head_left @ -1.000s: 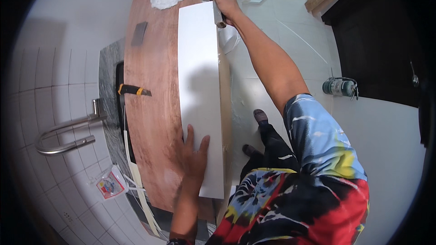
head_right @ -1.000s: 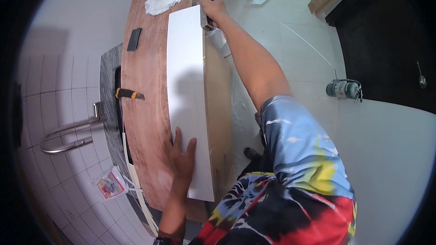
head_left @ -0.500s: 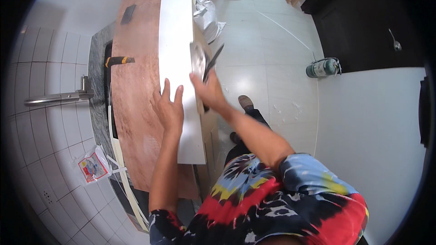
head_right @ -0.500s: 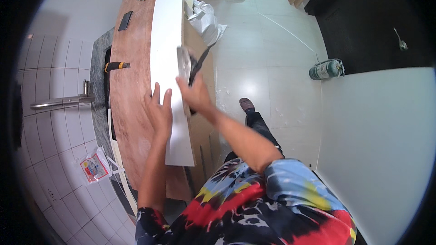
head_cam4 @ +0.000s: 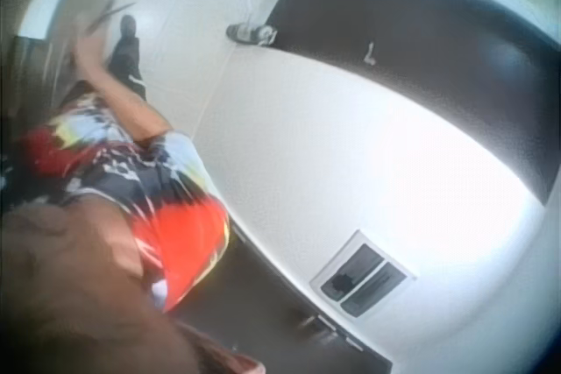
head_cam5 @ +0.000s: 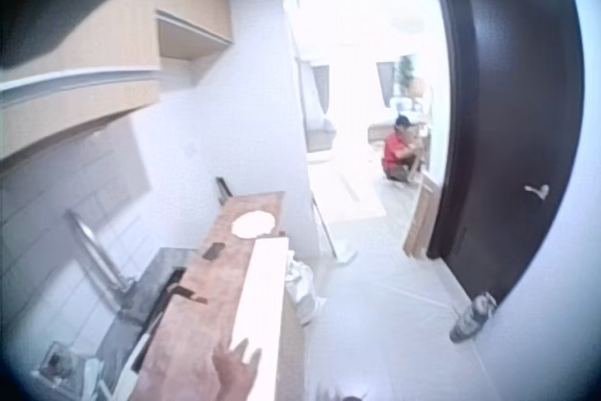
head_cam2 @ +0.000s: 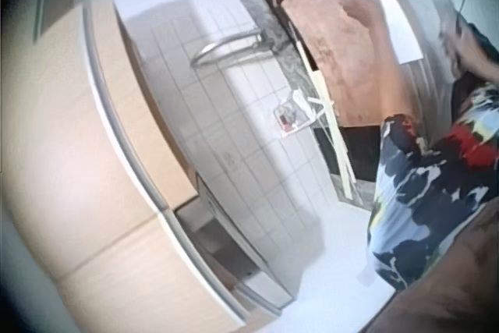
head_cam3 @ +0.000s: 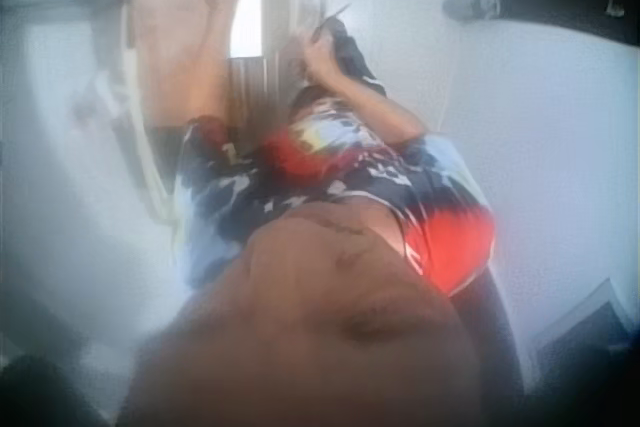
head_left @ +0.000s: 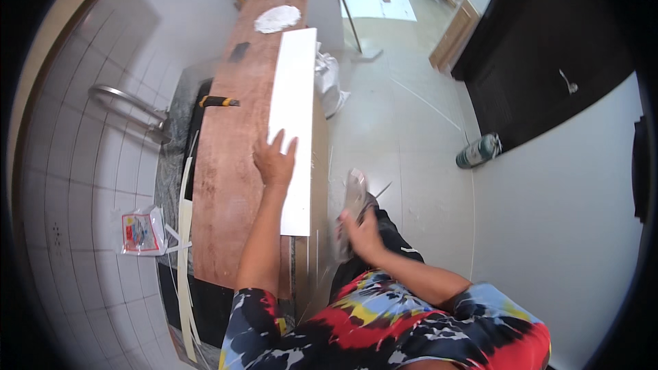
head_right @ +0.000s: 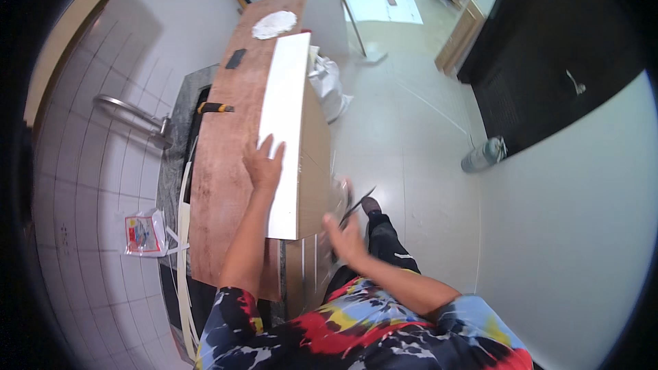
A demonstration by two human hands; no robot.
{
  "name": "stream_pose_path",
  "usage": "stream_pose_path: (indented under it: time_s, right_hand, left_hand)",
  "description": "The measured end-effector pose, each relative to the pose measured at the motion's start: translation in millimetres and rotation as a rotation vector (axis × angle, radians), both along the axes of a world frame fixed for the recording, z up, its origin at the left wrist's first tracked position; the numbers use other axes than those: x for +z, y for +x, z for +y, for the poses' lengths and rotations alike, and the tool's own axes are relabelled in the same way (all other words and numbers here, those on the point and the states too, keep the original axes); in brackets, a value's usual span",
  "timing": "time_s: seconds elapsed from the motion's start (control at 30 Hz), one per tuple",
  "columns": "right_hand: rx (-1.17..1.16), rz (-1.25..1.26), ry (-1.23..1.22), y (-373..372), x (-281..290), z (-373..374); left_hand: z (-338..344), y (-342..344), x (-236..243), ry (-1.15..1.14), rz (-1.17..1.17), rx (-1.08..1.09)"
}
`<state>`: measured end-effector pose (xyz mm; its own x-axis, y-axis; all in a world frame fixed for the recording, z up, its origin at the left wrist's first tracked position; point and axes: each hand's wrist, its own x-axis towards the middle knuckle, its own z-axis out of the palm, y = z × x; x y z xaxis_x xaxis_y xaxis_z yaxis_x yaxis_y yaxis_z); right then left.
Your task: The person cuts a white rectangular board using a utility knife and a straightedge on a wooden work surface. After cutting, they sand the edges of the board with a sanding block. The workspace includes a sink and scattered tools.
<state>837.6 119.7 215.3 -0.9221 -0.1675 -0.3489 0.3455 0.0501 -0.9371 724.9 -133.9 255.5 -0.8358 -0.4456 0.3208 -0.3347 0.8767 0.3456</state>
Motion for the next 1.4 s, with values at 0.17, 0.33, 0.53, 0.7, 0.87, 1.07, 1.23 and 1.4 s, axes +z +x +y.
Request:
stream_pose_path:
  time_s: [0.17, 0.33, 0.53, 0.7, 0.87, 1.07, 1.23, 1.4]
  right_hand:
    - [0.362, 0.463, 0.441, -172.0, 112.3, -3.6]
    - [0.589, 0.864, 0.583, -276.8, 151.8, -116.7]
    - [0.908, 1.063, 0.459, -356.1, 111.9, -322.2]
    - [0.944, 1.101, 0.227, -423.7, 43.5, -412.2]
    - [0.601, 1.030, 0.314, -509.8, 69.7, -449.5]
    - [0.668, 1.151, 0.702, -553.4, 50.4, -466.5]
    - [0.861, 0.761, 0.707, -567.3, 57.9, -463.2]
    - [0.843, 0.745, 0.306, -585.5, 89.7, -384.1]
  left_hand:
    - [5.0, 6.4, 13.8, -0.034, -0.083, -0.313]
    - [5.3, 0.4, 9.1, -0.016, -0.130, -0.295]
    - [-10.1, 16.9, -0.8, -0.005, 0.000, -0.329]
    - [-4.6, 2.4, 11.1, -0.012, -0.091, -0.041]
    - [2.8, 16.4, -1.5, 0.142, -0.034, 0.111]
    - [0.4, 15.2, -6.9, 0.179, 0.000, 0.188]
    - [-1.9, 0.8, 6.2, 0.086, -0.099, 0.124]
    - [-4.1, -0.7, 6.1, 0.086, -0.093, 0.132]
